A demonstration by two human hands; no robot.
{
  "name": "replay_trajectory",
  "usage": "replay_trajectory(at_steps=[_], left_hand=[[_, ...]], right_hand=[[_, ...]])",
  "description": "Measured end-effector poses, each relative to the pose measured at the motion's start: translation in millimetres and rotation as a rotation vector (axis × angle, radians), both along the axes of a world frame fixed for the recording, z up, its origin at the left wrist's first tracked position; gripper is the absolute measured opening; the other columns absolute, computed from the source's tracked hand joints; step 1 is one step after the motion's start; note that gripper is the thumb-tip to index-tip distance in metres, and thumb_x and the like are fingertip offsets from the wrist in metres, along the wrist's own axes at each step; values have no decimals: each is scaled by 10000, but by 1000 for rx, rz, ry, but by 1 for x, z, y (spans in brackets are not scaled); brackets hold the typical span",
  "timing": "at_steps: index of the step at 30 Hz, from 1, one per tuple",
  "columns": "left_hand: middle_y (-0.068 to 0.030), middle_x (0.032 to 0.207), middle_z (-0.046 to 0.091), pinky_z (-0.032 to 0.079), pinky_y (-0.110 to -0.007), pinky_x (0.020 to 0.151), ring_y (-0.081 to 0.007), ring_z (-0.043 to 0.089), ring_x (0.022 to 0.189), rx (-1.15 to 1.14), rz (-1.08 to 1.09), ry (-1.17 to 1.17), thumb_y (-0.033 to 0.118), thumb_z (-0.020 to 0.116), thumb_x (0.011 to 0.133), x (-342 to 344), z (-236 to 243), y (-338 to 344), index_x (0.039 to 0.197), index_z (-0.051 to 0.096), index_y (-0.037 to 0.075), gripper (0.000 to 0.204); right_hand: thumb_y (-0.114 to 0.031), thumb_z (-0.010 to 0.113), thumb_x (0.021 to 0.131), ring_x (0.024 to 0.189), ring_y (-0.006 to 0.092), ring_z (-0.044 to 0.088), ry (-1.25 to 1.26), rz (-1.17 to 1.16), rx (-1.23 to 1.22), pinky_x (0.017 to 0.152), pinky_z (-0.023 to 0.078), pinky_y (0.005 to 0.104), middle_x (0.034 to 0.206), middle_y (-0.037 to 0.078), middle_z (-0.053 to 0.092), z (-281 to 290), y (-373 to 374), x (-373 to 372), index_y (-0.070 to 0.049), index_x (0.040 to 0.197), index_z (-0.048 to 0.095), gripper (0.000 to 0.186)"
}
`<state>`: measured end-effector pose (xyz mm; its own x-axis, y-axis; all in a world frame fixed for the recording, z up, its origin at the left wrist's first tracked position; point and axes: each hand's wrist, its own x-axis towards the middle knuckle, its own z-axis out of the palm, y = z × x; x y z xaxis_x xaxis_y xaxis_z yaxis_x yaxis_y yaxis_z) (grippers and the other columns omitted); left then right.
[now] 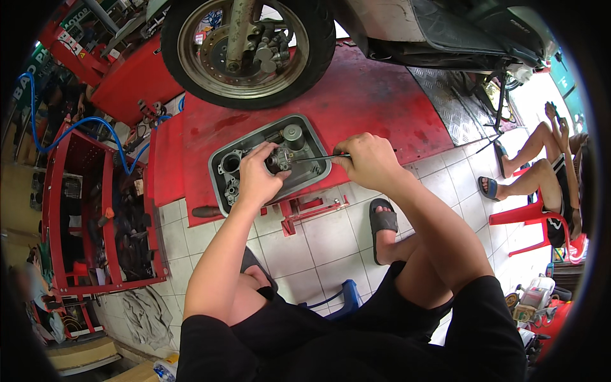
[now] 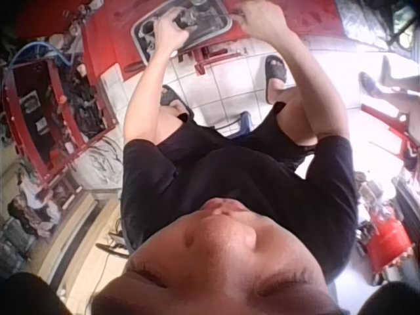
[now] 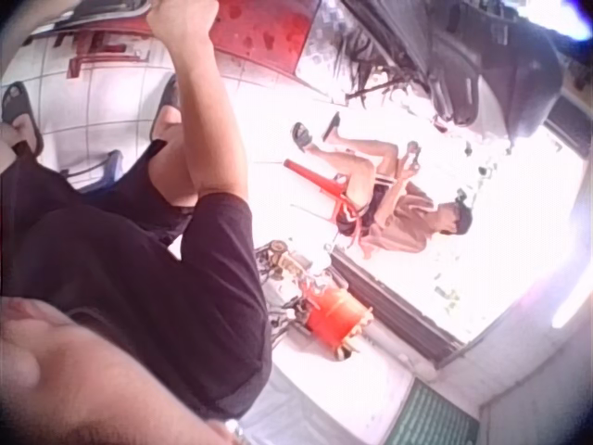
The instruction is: The person sits on a low stool in a workshop and uses a screwdriver to disassemble and clean various scooter engine components, including a starter motor and cylinder casing, placed in a metal tray. The person manipulates the parts with both hands, occasionally using the tool to pry or adjust internal mechanisms.
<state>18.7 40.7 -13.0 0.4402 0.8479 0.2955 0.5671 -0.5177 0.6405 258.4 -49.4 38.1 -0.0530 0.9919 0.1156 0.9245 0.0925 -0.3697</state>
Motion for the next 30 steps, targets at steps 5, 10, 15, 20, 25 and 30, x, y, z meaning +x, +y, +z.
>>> replay_trajectory(at_steps=[5, 10, 15, 20, 25, 30], left_hand=[[-245, 1253, 618, 447, -390, 1053, -362, 577, 1207, -20, -4, 26, 66, 842, 590, -2, -2, 0, 1134, 655, -47, 587], [-243, 1263, 613, 446, -395, 1049, -365, 578, 1207, 9, -1, 47, 69, 844, 590, -2, -2, -1, 1134, 655, -42, 586], [-252, 1279, 600, 439, -402, 1063, -371, 565, 1221, -2, -7, 72, 78, 838, 604, -1, 0, -3, 1158, 650, -36, 596], [-246, 1292, 597, 444, -405, 1053, -374, 570, 1220, 28, 0, 79, 58, 841, 603, -2, -7, -3, 1150, 656, -18, 582], [-215, 1299, 597, 477, -399, 1010, -378, 589, 1180, 75, -23, 114, 43, 827, 600, 0, -3, -6, 1161, 656, -5, 589], [-185, 1250, 626, 504, -389, 953, -373, 620, 1115, 106, -44, 112, 27, 818, 587, -2, 0, -6, 1147, 665, -12, 582]], right_hand=[[-269, 673, 867, 750, 333, 678, -38, 13, 17, 651, 532, 440, 796, 125, 701, 0, 1, -2, -105, 936, 747, 192], [-273, 668, 872, 754, 335, 679, -29, 8, 6, 654, 533, 441, 793, 129, 699, 0, 0, -2, -107, 937, 747, 195], [-272, 659, 882, 761, 339, 681, -28, 2, -12, 660, 536, 441, 793, 133, 699, -4, 1, -1, -104, 936, 747, 197], [-270, 649, 894, 780, 358, 678, 40, 25, -95, 687, 538, 456, 805, 158, 697, -3, 1, 0, -74, 933, 739, 220], [-244, 645, 901, 807, 389, 669, 129, 24, -187, 729, 535, 475, 814, 196, 689, -14, 3, 4, -33, 934, 729, 230], [-201, 684, 862, 815, 395, 669, 219, 15, -228, 743, 534, 474, 784, 205, 683, -20, 8, 5, -20, 892, 739, 191]])
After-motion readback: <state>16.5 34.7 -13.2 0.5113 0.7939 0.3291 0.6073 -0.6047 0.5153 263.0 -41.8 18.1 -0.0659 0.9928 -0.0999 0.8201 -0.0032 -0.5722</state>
